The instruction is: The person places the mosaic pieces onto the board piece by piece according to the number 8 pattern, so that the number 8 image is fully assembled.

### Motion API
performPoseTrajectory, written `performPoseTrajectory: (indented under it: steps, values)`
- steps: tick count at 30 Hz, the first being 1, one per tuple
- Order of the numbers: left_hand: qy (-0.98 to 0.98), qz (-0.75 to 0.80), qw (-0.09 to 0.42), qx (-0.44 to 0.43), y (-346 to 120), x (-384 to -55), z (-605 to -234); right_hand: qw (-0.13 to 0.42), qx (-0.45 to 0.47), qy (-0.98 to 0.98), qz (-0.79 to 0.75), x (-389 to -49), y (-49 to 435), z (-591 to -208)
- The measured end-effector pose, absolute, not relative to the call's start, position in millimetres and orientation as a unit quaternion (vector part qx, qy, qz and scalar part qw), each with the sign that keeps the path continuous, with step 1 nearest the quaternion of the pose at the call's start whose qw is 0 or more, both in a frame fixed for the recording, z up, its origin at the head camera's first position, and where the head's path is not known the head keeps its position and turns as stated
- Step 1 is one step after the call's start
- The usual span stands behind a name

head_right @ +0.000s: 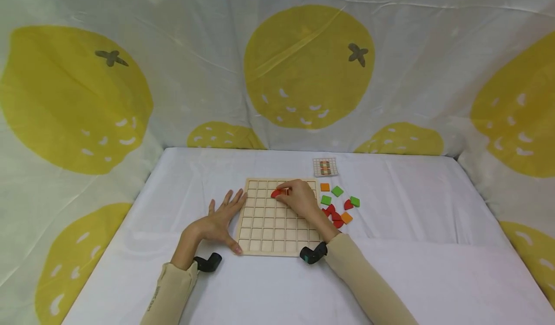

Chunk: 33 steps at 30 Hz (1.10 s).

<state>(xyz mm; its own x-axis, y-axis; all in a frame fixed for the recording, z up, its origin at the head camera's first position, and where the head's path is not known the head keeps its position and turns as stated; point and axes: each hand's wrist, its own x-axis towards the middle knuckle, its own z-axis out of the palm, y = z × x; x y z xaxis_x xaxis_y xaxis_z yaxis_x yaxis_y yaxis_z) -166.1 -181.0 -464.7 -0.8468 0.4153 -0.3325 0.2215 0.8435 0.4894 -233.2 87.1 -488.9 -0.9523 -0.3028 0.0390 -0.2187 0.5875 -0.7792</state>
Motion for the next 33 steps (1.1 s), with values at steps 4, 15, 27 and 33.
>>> performPoseTrajectory:
  steps: [4, 15, 27, 33]
  values:
    - [0.935, 0.221, 0.219, 0.17, -180.9, -166.5, -465.2, 0.046, -0.15, 0.89, -0.427, -234.6, 84.0, -489.2]
    - [0.934, 0.223, 0.221, 0.172, -180.9, -165.4, -463.6, 0.042, -0.156, 0.892, -0.422, -236.1, 83.0, -490.4]
    - [0.933, 0.227, 0.222, 0.171, -180.4, -165.4, -463.7, 0.036, -0.161, 0.907, -0.387, -238.2, 79.4, -492.0]
    - [0.932, 0.232, 0.22, 0.172, -181.4, -165.1, -464.1, 0.035, -0.166, 0.904, -0.393, -238.5, 79.1, -491.8]
